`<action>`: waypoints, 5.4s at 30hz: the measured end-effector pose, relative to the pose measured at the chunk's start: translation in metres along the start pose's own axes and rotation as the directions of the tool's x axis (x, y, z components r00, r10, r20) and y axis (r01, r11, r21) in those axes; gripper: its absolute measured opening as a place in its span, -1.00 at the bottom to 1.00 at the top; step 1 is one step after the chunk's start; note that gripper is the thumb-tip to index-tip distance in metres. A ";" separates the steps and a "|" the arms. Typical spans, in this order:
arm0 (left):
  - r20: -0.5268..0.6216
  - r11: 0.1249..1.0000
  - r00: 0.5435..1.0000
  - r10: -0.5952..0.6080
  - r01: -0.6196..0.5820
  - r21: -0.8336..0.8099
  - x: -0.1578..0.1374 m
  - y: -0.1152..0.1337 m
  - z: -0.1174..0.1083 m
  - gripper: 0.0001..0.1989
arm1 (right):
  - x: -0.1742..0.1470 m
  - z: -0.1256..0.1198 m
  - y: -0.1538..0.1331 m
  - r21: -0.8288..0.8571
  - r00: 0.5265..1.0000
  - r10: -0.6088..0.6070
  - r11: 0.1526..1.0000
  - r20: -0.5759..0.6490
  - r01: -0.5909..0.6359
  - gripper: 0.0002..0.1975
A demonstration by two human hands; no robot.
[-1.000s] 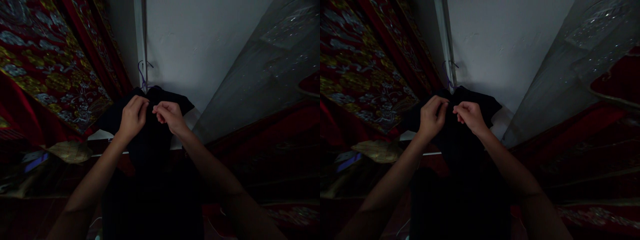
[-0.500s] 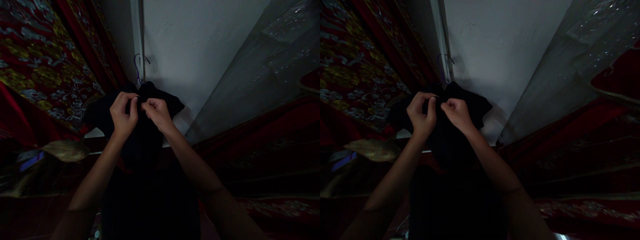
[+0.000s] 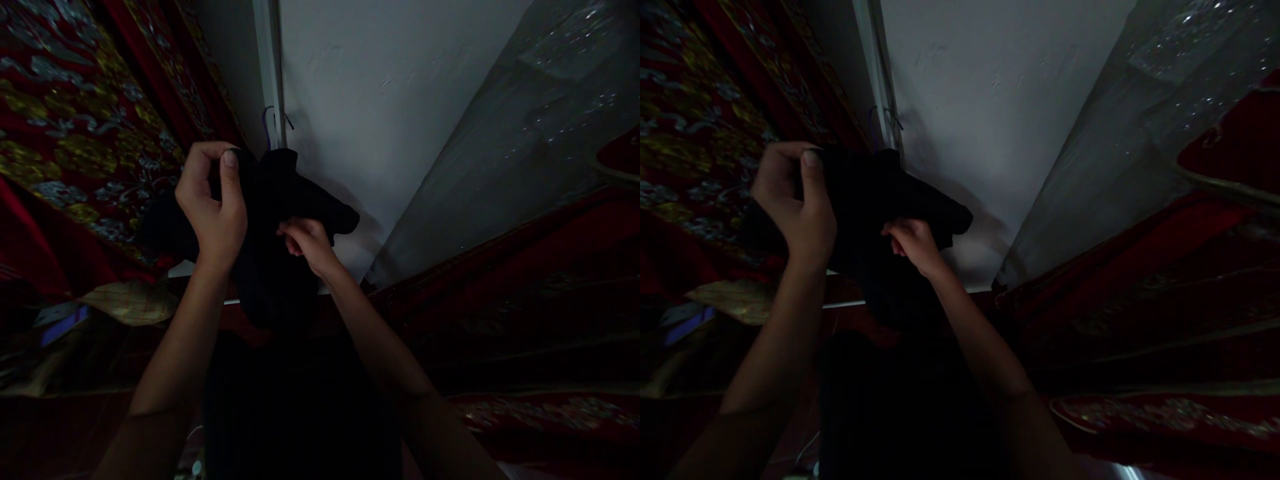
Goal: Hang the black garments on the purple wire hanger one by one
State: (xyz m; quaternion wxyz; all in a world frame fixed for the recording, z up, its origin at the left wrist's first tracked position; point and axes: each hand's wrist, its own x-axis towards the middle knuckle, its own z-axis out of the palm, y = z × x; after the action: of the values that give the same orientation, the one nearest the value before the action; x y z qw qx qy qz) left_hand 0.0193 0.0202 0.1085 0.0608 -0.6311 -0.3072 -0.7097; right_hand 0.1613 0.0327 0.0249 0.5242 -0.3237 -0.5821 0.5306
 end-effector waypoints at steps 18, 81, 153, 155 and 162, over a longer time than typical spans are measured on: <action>0.385 0.991 0.921 -0.053 0.000 0.136 -0.029 -0.006 -0.001 -0.90 | 0.012 -0.007 -0.027 -0.345 0.934 -0.355 0.881 -0.032 0.323 -0.72; 0.321 0.217 0.430 -0.844 0.820 -0.530 -0.178 0.007 -0.040 -0.75 | -0.131 -0.068 0.101 -0.279 0.915 0.239 0.900 -0.323 -0.334 -0.89; 0.624 0.833 0.571 -0.534 0.229 0.504 -0.036 -0.078 -0.127 -0.70 | 0.024 -0.097 0.013 -0.681 0.958 -0.277 0.717 -0.078 0.152 -0.50; 0.676 0.855 0.533 -0.508 0.219 0.470 -0.031 -0.064 -0.129 -0.70 | 0.022 -0.096 0.015 -0.716 0.943 -0.323 0.678 -0.083 0.169 -0.54; 0.701 0.830 0.449 -0.555 0.243 0.502 -0.028 -0.039 -0.148 -0.66 | 0.024 -0.104 0.013 -0.771 0.929 -0.358 0.618 -0.099 0.156 -0.57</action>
State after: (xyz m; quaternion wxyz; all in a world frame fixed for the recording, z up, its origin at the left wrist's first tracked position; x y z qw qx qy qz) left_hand -0.1206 -0.0328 0.0665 -0.1570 -0.7750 -0.5539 -0.2607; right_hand 0.2524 0.0870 0.0071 0.4812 -0.4859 -0.7202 0.1173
